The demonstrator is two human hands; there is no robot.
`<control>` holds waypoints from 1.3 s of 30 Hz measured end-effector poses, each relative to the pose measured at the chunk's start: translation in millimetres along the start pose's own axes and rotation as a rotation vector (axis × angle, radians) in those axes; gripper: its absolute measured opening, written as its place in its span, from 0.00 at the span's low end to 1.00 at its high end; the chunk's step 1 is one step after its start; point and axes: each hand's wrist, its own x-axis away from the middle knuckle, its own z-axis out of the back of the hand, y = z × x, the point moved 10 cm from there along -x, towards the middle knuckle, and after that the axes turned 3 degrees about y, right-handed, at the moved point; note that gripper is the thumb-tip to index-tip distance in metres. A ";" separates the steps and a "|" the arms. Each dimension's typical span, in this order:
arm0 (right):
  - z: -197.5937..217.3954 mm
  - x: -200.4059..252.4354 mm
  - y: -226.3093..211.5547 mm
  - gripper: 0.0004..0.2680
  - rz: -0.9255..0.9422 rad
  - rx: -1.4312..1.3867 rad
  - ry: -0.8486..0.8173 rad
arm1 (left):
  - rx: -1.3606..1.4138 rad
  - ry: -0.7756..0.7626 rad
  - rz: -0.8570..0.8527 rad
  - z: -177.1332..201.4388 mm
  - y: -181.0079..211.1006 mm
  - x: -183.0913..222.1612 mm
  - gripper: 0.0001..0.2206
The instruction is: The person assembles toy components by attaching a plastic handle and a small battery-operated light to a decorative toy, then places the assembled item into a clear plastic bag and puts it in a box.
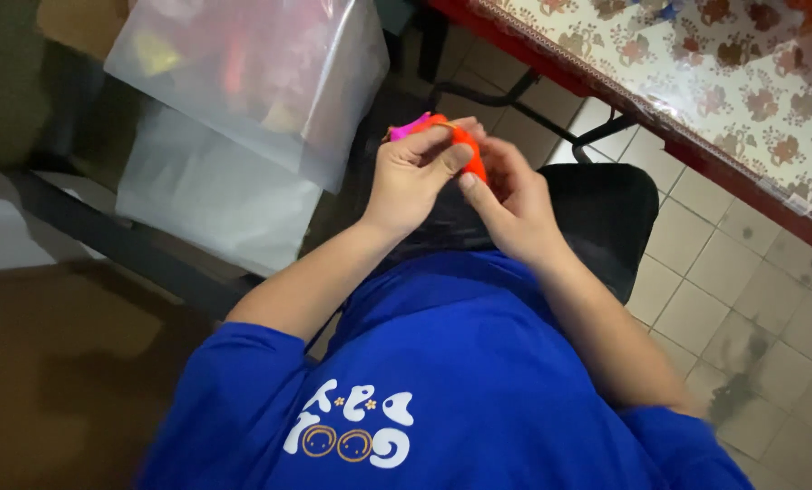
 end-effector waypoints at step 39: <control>-17.1 -1.3 97.6 0.16 -0.090 0.054 -0.036 | -0.737 0.424 -0.191 129.7 32.2 54.1 0.07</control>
